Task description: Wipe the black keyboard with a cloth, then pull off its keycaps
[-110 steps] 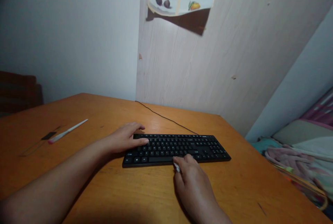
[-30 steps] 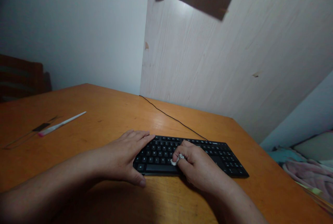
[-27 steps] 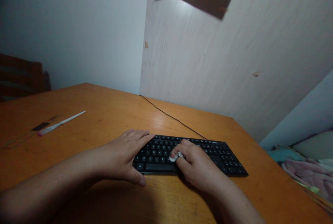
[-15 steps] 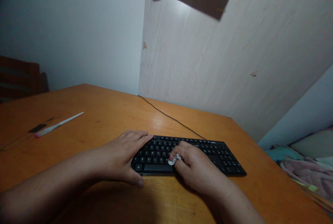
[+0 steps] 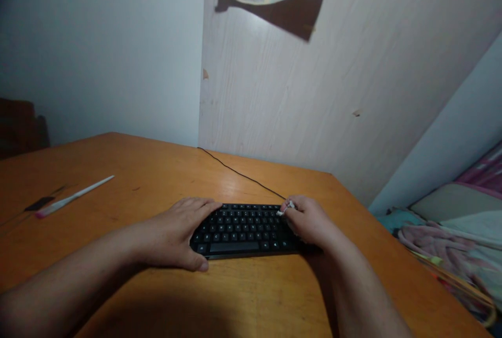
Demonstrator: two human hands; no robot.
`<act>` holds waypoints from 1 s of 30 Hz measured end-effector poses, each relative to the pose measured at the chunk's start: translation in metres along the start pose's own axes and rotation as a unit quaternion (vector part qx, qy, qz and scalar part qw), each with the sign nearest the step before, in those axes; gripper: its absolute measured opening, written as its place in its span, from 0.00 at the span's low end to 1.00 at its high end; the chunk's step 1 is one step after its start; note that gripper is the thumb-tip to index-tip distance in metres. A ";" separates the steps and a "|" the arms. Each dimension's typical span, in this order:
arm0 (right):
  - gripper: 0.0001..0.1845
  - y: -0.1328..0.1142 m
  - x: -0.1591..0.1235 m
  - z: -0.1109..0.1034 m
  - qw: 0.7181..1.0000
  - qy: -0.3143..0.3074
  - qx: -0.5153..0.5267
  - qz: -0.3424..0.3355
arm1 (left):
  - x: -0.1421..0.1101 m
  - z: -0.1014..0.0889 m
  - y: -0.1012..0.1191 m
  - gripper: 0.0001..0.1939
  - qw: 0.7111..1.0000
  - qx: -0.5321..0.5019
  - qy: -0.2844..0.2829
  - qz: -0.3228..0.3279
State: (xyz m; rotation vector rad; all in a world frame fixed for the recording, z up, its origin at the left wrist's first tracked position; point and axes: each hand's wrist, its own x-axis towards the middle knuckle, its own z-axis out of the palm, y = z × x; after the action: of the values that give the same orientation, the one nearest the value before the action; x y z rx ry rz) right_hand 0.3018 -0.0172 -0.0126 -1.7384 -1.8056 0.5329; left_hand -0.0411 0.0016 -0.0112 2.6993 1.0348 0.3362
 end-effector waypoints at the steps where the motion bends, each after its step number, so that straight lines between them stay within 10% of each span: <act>1: 0.10 0.006 0.004 -0.003 1.000 0.018 0.007 0.017 | 0.000 0.000 0.000 0.53 1.000 -0.004 0.000 -0.001; 14: 0.04 0.014 -0.008 0.006 0.991 -0.029 0.053 0.116 | -0.003 -0.008 -0.016 0.53 1.000 -0.020 -0.021 -0.011; 24: 0.09 0.033 -0.059 -0.014 0.966 0.127 0.184 0.133 | -0.008 -0.016 -0.028 0.61 0.995 0.006 -0.073 -0.074; 30: 0.10 -0.008 -0.085 0.012 0.909 0.187 0.355 0.117 | 0.002 -0.029 0.005 0.47 0.998 -0.046 0.015 -0.043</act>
State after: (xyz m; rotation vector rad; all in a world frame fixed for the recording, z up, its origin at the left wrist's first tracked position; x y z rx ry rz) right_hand 0.2872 -0.1005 -0.0274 -1.4081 -0.9619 0.7735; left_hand -0.0450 0.0030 0.0182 2.5680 1.1113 0.3997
